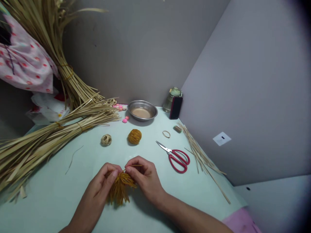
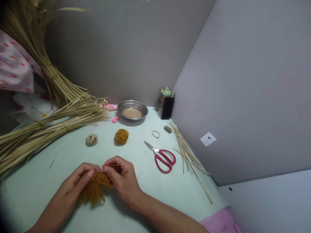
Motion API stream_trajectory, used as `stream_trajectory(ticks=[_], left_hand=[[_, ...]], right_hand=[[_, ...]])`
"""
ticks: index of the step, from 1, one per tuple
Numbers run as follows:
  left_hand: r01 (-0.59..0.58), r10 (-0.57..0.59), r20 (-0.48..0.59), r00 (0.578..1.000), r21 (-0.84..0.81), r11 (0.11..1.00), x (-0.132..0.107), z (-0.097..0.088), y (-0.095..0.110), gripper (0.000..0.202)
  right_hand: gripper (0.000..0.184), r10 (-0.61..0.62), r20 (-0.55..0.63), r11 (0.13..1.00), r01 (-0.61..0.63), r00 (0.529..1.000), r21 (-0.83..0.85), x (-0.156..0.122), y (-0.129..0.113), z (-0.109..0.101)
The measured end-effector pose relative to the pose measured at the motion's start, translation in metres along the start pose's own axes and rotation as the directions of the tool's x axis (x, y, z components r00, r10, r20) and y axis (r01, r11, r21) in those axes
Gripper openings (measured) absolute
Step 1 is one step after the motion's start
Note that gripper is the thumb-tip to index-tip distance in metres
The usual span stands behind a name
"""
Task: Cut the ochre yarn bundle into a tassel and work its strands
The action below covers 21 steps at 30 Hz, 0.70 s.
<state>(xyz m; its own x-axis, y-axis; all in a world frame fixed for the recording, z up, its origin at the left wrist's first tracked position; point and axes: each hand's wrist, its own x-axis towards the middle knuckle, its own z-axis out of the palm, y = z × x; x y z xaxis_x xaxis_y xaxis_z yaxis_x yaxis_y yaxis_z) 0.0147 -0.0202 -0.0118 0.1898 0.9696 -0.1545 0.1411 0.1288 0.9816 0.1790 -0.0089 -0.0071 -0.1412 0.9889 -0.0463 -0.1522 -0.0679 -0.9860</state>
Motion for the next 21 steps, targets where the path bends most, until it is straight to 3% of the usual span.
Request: stream_trajectory(ticks=[4,9,12,16,21], left_hand=[[0.001,-0.001,-0.006,1.000,0.012,1.000,0.001,-0.003,-0.003,0.034],[-0.001,0.002,-0.014,1.000,0.028,1.000,0.002,-0.004,-0.004,0.033],[0.007,-0.005,-0.028,1.000,0.042,0.999,0.003,-0.006,-0.005,0.033],[-0.012,0.013,-0.038,0.999,0.031,0.999,0.004,-0.005,-0.010,0.031],[0.026,-0.030,0.123,0.992,0.031,0.999,0.005,-0.003,-0.009,0.032]], right_hand=[[0.030,0.017,0.048,1.000,-0.018,0.999,0.017,-0.001,-0.005,-0.001],[0.039,0.057,0.202,0.998,-0.062,0.978,0.014,-0.002,-0.008,-0.004],[0.028,0.029,0.165,0.996,-0.014,0.986,-0.092,-0.001,-0.003,-0.004],[0.011,0.072,0.097,0.997,-0.068,0.993,-0.046,0.001,0.002,-0.003],[0.012,0.065,0.059,0.998,-0.064,0.996,-0.021,0.001,-0.003,-0.001]])
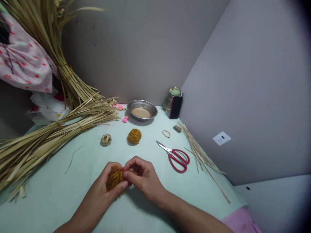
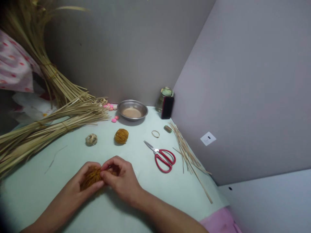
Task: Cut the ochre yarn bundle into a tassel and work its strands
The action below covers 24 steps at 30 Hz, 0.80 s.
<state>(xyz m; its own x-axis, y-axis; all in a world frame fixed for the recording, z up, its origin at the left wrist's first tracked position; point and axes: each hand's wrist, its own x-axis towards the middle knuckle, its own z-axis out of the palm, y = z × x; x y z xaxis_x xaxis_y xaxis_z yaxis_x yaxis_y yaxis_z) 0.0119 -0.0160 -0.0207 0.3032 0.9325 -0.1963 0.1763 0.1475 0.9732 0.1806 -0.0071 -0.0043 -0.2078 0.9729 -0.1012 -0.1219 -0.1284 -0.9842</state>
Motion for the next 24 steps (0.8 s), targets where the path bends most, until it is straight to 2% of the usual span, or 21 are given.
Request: stream_trajectory(ticks=[5,11,15,20,24], left_hand=[[-0.001,0.006,0.124,0.992,-0.039,0.999,0.000,-0.006,0.010,0.026],[-0.011,0.016,0.065,0.998,-0.083,0.996,0.001,-0.009,0.013,0.025],[0.020,-0.010,0.093,0.996,-0.105,0.994,0.000,-0.006,0.011,0.028],[-0.003,0.005,0.069,0.998,-0.026,1.000,0.000,-0.009,0.010,0.031],[-0.007,0.006,0.022,1.000,0.052,0.999,0.001,-0.015,0.011,0.030]], right_hand=[[0.021,0.042,0.036,0.997,-0.044,0.998,0.068,0.003,-0.004,-0.004],[0.034,0.021,0.054,0.999,-0.024,0.998,0.045,0.001,-0.006,-0.005],[0.054,0.047,0.095,0.997,-0.053,0.994,0.062,-0.003,-0.003,-0.001],[0.040,0.075,0.081,0.985,-0.087,0.994,0.150,0.003,0.000,-0.005],[0.039,0.098,0.037,0.981,-0.103,0.994,0.161,0.006,-0.003,-0.007]])
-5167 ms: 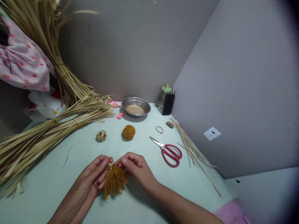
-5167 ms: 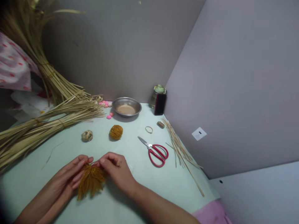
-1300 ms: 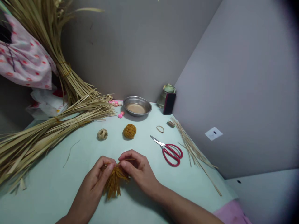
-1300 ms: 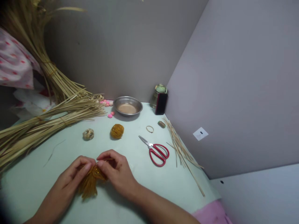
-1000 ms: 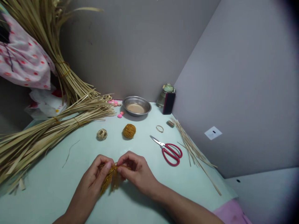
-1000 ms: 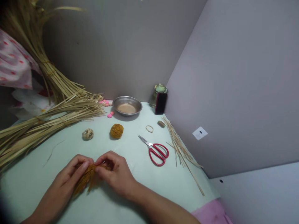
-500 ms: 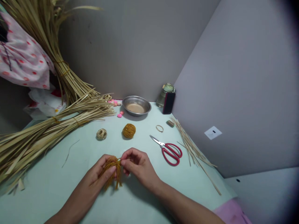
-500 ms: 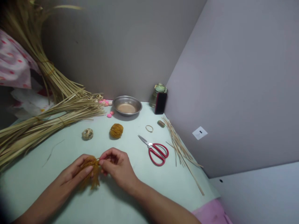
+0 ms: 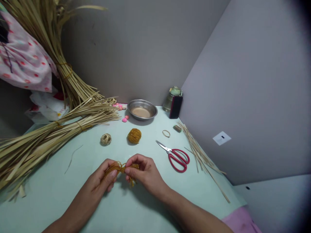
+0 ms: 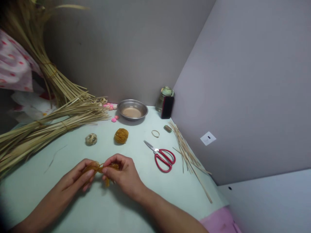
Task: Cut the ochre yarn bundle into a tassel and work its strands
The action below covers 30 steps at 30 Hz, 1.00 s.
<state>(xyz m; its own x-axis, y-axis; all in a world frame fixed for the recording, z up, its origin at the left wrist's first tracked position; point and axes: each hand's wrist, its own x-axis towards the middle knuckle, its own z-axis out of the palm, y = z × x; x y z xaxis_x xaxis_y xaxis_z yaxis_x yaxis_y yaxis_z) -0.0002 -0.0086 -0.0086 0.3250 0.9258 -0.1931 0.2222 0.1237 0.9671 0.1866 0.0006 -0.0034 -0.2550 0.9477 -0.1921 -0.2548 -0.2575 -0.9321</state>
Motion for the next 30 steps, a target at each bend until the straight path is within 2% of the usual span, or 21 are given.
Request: stream_trajectory(ticks=[3,5,8,10,12,14,16,22,26,30], left_hand=[[0.003,-0.008,-0.138,0.990,-0.035,0.999,-0.001,-0.004,0.000,0.025],[-0.024,0.011,-0.213,0.977,-0.062,0.998,-0.003,-0.006,0.000,0.028],[-0.072,0.059,-0.252,0.966,-0.040,0.997,-0.005,-0.002,0.000,0.035],[-0.075,0.062,-0.234,0.970,-0.049,0.996,-0.006,0.004,-0.001,0.039],[-0.043,0.031,-0.166,0.986,-0.071,0.997,-0.006,0.011,-0.003,0.041],[-0.003,-0.002,-0.079,0.997,-0.056,0.998,-0.006,0.017,-0.006,0.039],[0.016,-0.017,-0.043,0.999,-0.021,1.000,-0.006,0.019,-0.007,0.034],[0.045,-0.054,-0.110,0.992,-0.087,0.995,-0.002,0.013,-0.005,0.041],[0.025,-0.030,-0.094,0.995,-0.054,0.998,0.000,0.008,-0.003,0.040],[0.046,-0.051,-0.052,0.997,-0.091,0.995,-0.001,0.005,-0.003,0.038]], right_hand=[[0.038,0.021,0.000,1.000,-0.021,1.000,-0.010,-0.001,-0.001,0.001],[0.037,0.012,0.001,1.000,-0.012,1.000,-0.023,-0.002,0.000,0.002],[0.032,-0.013,0.021,0.998,0.014,1.000,-0.064,-0.005,0.005,0.005],[0.026,-0.044,0.044,0.993,0.048,0.998,-0.108,-0.007,0.010,0.007],[0.019,-0.091,0.056,0.986,0.098,0.994,-0.132,-0.009,0.014,0.010],[0.014,-0.139,0.029,0.980,0.141,0.990,-0.140,-0.010,0.016,0.012],[0.013,-0.155,-0.012,0.977,0.151,0.988,-0.151,-0.011,0.016,0.013],[0.011,-0.220,-0.029,0.953,0.208,0.975,-0.218,-0.014,0.012,0.014],[0.012,-0.198,0.033,0.939,0.199,0.980,-0.280,-0.013,0.004,0.009],[0.013,-0.247,0.050,0.865,0.244,0.968,-0.439,-0.010,-0.006,0.002]])
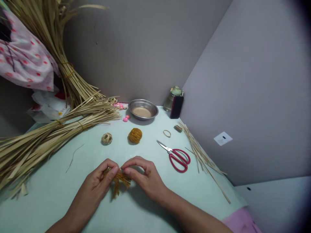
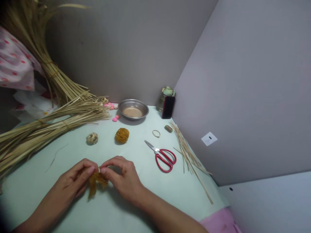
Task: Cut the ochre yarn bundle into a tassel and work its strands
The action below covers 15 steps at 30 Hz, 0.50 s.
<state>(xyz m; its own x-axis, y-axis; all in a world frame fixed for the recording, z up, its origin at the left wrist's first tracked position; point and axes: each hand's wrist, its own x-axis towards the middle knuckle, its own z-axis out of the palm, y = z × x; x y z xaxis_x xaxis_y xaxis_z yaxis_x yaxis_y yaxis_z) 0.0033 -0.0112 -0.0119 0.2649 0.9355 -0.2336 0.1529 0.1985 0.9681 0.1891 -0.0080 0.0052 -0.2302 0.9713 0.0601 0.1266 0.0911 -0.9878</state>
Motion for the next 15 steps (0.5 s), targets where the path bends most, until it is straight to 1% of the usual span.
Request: stream_trajectory(ticks=[2,4,8,10,12,13,14,15], left_hand=[[0.024,-0.023,0.018,1.000,-0.038,0.999,0.000,0.000,0.000,0.037],[0.047,-0.044,0.046,0.998,-0.071,0.996,0.001,0.002,0.000,0.036],[0.084,-0.078,0.104,0.992,-0.061,0.995,0.003,0.004,-0.001,0.034],[0.057,-0.055,0.079,0.995,-0.027,0.998,0.002,0.004,-0.001,0.033],[0.000,-0.001,0.029,1.000,0.029,1.000,-0.001,0.005,-0.001,0.032],[-0.029,0.029,0.010,1.000,0.064,0.997,-0.002,0.005,-0.002,0.031],[-0.054,0.054,0.001,0.999,0.100,0.994,-0.003,0.006,-0.002,0.029],[-0.075,0.074,0.007,0.997,0.132,0.988,-0.004,0.008,-0.003,0.028]], right_hand=[[0.010,0.008,-0.023,1.000,-0.008,1.000,-0.009,0.001,-0.001,-0.002],[0.009,0.030,-0.032,0.999,-0.029,0.999,0.033,0.001,0.000,-0.002],[0.013,0.035,-0.067,0.993,-0.027,0.997,0.115,0.002,0.002,-0.002],[0.021,0.052,-0.120,0.991,-0.036,0.991,0.132,0.004,0.003,-0.005],[0.034,0.060,-0.178,0.994,-0.043,0.982,0.099,0.005,0.003,-0.009],[0.040,0.053,-0.186,0.997,-0.041,0.981,0.064,0.006,0.003,-0.010],[0.045,0.040,-0.168,0.999,-0.037,0.985,0.017,0.006,0.003,-0.012],[0.047,0.024,-0.117,0.999,-0.028,0.993,-0.036,0.006,0.003,-0.012]])
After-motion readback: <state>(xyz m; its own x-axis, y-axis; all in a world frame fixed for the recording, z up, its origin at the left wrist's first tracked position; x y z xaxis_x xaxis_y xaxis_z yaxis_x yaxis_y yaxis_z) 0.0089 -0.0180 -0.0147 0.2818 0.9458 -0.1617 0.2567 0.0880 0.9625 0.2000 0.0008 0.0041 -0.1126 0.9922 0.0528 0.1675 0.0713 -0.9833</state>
